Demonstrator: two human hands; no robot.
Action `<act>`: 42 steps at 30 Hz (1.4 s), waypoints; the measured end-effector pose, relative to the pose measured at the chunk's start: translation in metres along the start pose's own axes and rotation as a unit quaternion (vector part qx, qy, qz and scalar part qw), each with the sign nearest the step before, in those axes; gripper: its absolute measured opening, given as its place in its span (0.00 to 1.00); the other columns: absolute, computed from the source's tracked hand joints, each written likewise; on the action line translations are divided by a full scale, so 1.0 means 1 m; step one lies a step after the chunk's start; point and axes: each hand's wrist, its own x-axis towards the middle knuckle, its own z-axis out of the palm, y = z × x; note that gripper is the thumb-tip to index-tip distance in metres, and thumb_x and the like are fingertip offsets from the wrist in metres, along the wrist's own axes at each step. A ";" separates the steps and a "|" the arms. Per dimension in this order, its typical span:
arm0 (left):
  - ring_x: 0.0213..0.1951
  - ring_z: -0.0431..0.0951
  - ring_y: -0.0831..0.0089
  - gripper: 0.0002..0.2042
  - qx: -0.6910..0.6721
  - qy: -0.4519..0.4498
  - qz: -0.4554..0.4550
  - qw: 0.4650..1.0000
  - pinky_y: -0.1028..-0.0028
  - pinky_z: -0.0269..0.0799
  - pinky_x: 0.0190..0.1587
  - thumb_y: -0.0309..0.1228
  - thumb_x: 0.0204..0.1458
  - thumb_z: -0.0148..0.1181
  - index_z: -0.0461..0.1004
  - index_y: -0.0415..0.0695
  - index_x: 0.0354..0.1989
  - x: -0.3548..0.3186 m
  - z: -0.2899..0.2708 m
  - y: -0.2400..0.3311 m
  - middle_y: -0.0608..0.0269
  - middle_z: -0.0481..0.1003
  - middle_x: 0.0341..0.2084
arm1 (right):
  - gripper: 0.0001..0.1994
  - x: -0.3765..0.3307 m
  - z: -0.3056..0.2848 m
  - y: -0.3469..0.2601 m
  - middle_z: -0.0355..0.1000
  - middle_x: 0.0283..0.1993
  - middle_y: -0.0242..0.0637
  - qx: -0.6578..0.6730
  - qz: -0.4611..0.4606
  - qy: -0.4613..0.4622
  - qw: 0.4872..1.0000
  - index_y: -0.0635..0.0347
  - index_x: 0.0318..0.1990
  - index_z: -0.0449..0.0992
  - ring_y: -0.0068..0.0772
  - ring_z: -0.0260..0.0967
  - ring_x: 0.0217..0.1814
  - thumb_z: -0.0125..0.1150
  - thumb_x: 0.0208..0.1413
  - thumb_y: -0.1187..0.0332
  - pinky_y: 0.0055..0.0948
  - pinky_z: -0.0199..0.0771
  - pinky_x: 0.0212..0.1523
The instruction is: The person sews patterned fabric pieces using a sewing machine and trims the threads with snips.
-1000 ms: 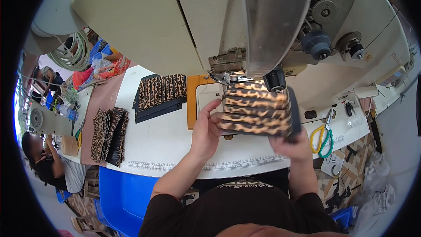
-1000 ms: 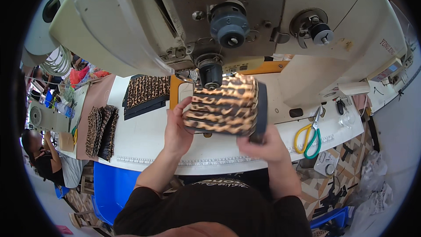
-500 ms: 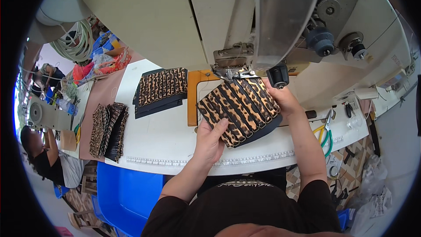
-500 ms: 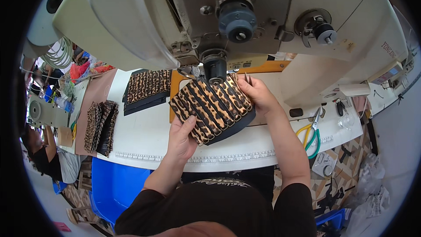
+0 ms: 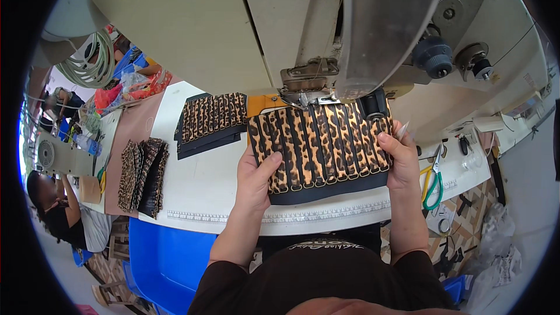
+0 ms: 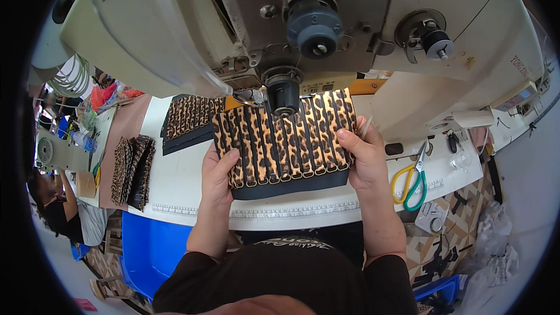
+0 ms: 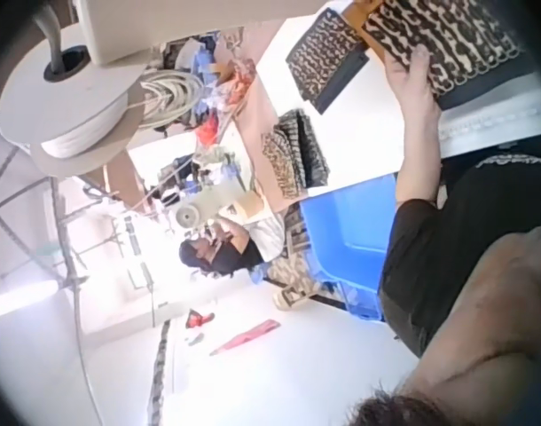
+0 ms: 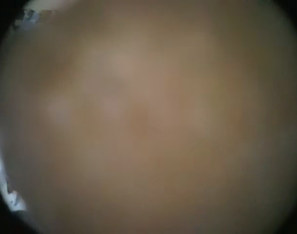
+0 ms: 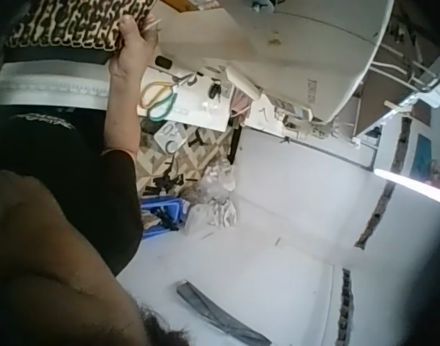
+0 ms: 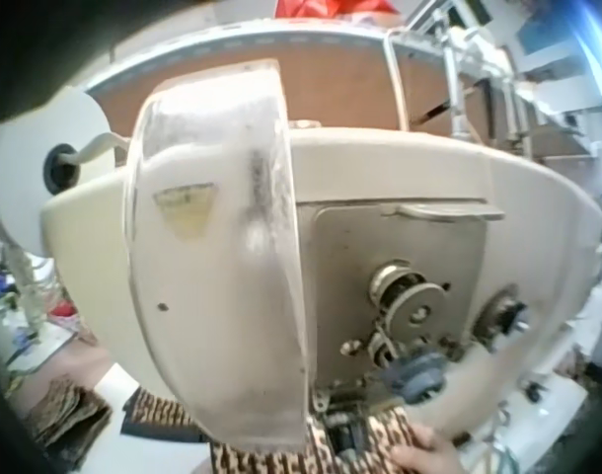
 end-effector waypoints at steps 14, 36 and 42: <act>0.38 0.74 0.74 0.16 0.045 -0.026 0.018 0.998 0.75 0.73 0.40 0.20 0.48 0.51 0.61 0.38 0.47 0.027 -0.009 0.019 0.58 0.71 0.39 | 0.07 0.011 0.010 0.002 0.71 0.32 0.34 -0.017 -0.012 0.008 1.000 0.62 0.35 0.68 0.21 0.70 0.30 0.54 0.47 0.75 0.21 0.74 0.33; 0.40 0.70 0.72 0.15 0.619 -0.119 0.572 0.525 0.64 0.50 0.52 0.23 0.28 0.62 0.73 0.50 0.29 0.040 0.010 0.018 0.73 0.72 0.31 | 0.03 0.049 0.015 -0.002 0.68 0.23 0.30 -0.026 -0.037 0.004 0.999 0.60 0.26 0.68 0.14 0.63 0.17 0.48 0.48 0.78 0.12 0.61 0.15; 0.34 0.71 0.74 0.14 0.618 -0.094 0.571 0.532 0.66 0.52 0.50 0.22 0.29 0.62 0.73 0.50 0.28 0.050 0.011 0.016 0.73 0.71 0.30 | 0.06 0.064 0.014 -0.003 0.69 0.24 0.31 -0.013 -0.048 -0.019 0.999 0.62 0.30 0.69 0.14 0.59 0.15 0.46 0.45 0.80 0.13 0.55 0.13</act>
